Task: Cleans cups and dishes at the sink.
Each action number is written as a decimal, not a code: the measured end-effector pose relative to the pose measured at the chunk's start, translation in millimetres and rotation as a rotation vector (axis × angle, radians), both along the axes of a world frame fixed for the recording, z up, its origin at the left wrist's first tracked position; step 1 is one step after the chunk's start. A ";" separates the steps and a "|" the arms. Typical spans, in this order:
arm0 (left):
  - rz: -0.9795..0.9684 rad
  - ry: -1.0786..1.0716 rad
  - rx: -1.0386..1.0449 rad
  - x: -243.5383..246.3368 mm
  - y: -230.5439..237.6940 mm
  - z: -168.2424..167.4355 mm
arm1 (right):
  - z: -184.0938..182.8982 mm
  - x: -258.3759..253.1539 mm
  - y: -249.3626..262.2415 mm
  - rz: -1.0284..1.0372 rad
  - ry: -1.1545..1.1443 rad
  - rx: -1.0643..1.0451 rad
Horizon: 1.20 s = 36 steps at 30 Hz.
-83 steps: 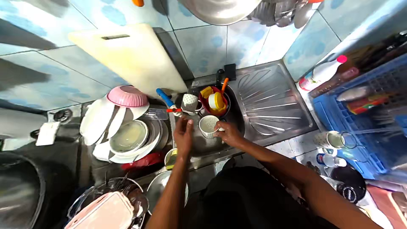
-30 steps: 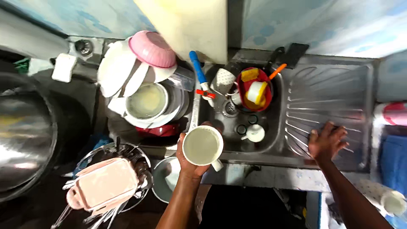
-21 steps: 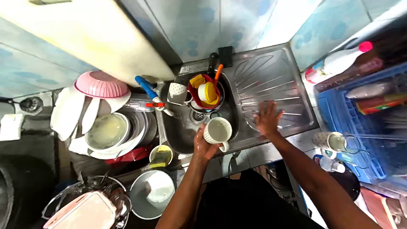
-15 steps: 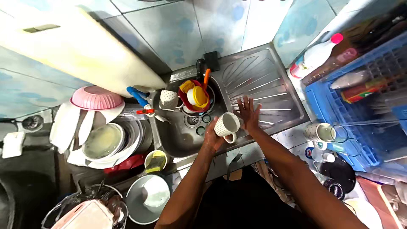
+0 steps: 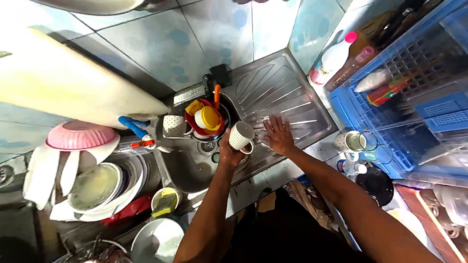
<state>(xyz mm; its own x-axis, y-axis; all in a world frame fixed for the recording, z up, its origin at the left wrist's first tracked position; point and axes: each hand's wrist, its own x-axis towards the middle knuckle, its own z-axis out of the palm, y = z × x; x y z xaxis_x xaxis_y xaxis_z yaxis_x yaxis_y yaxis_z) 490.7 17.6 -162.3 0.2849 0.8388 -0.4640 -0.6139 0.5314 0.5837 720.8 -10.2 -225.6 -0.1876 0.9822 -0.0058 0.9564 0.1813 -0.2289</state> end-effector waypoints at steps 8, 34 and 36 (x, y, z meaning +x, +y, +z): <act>-0.091 -0.041 -0.049 33.9 -11.1 -8.7 | 25.9 66.6 -36.4 -0.615 0.015 -0.178; -0.235 0.132 0.007 137.0 72.8 -6.0 | 10.8 69.8 53.8 -0.516 -0.021 -0.048; -0.242 0.121 0.012 127.1 72.2 -6.7 | 21.3 67.2 21.8 -0.604 0.009 -0.120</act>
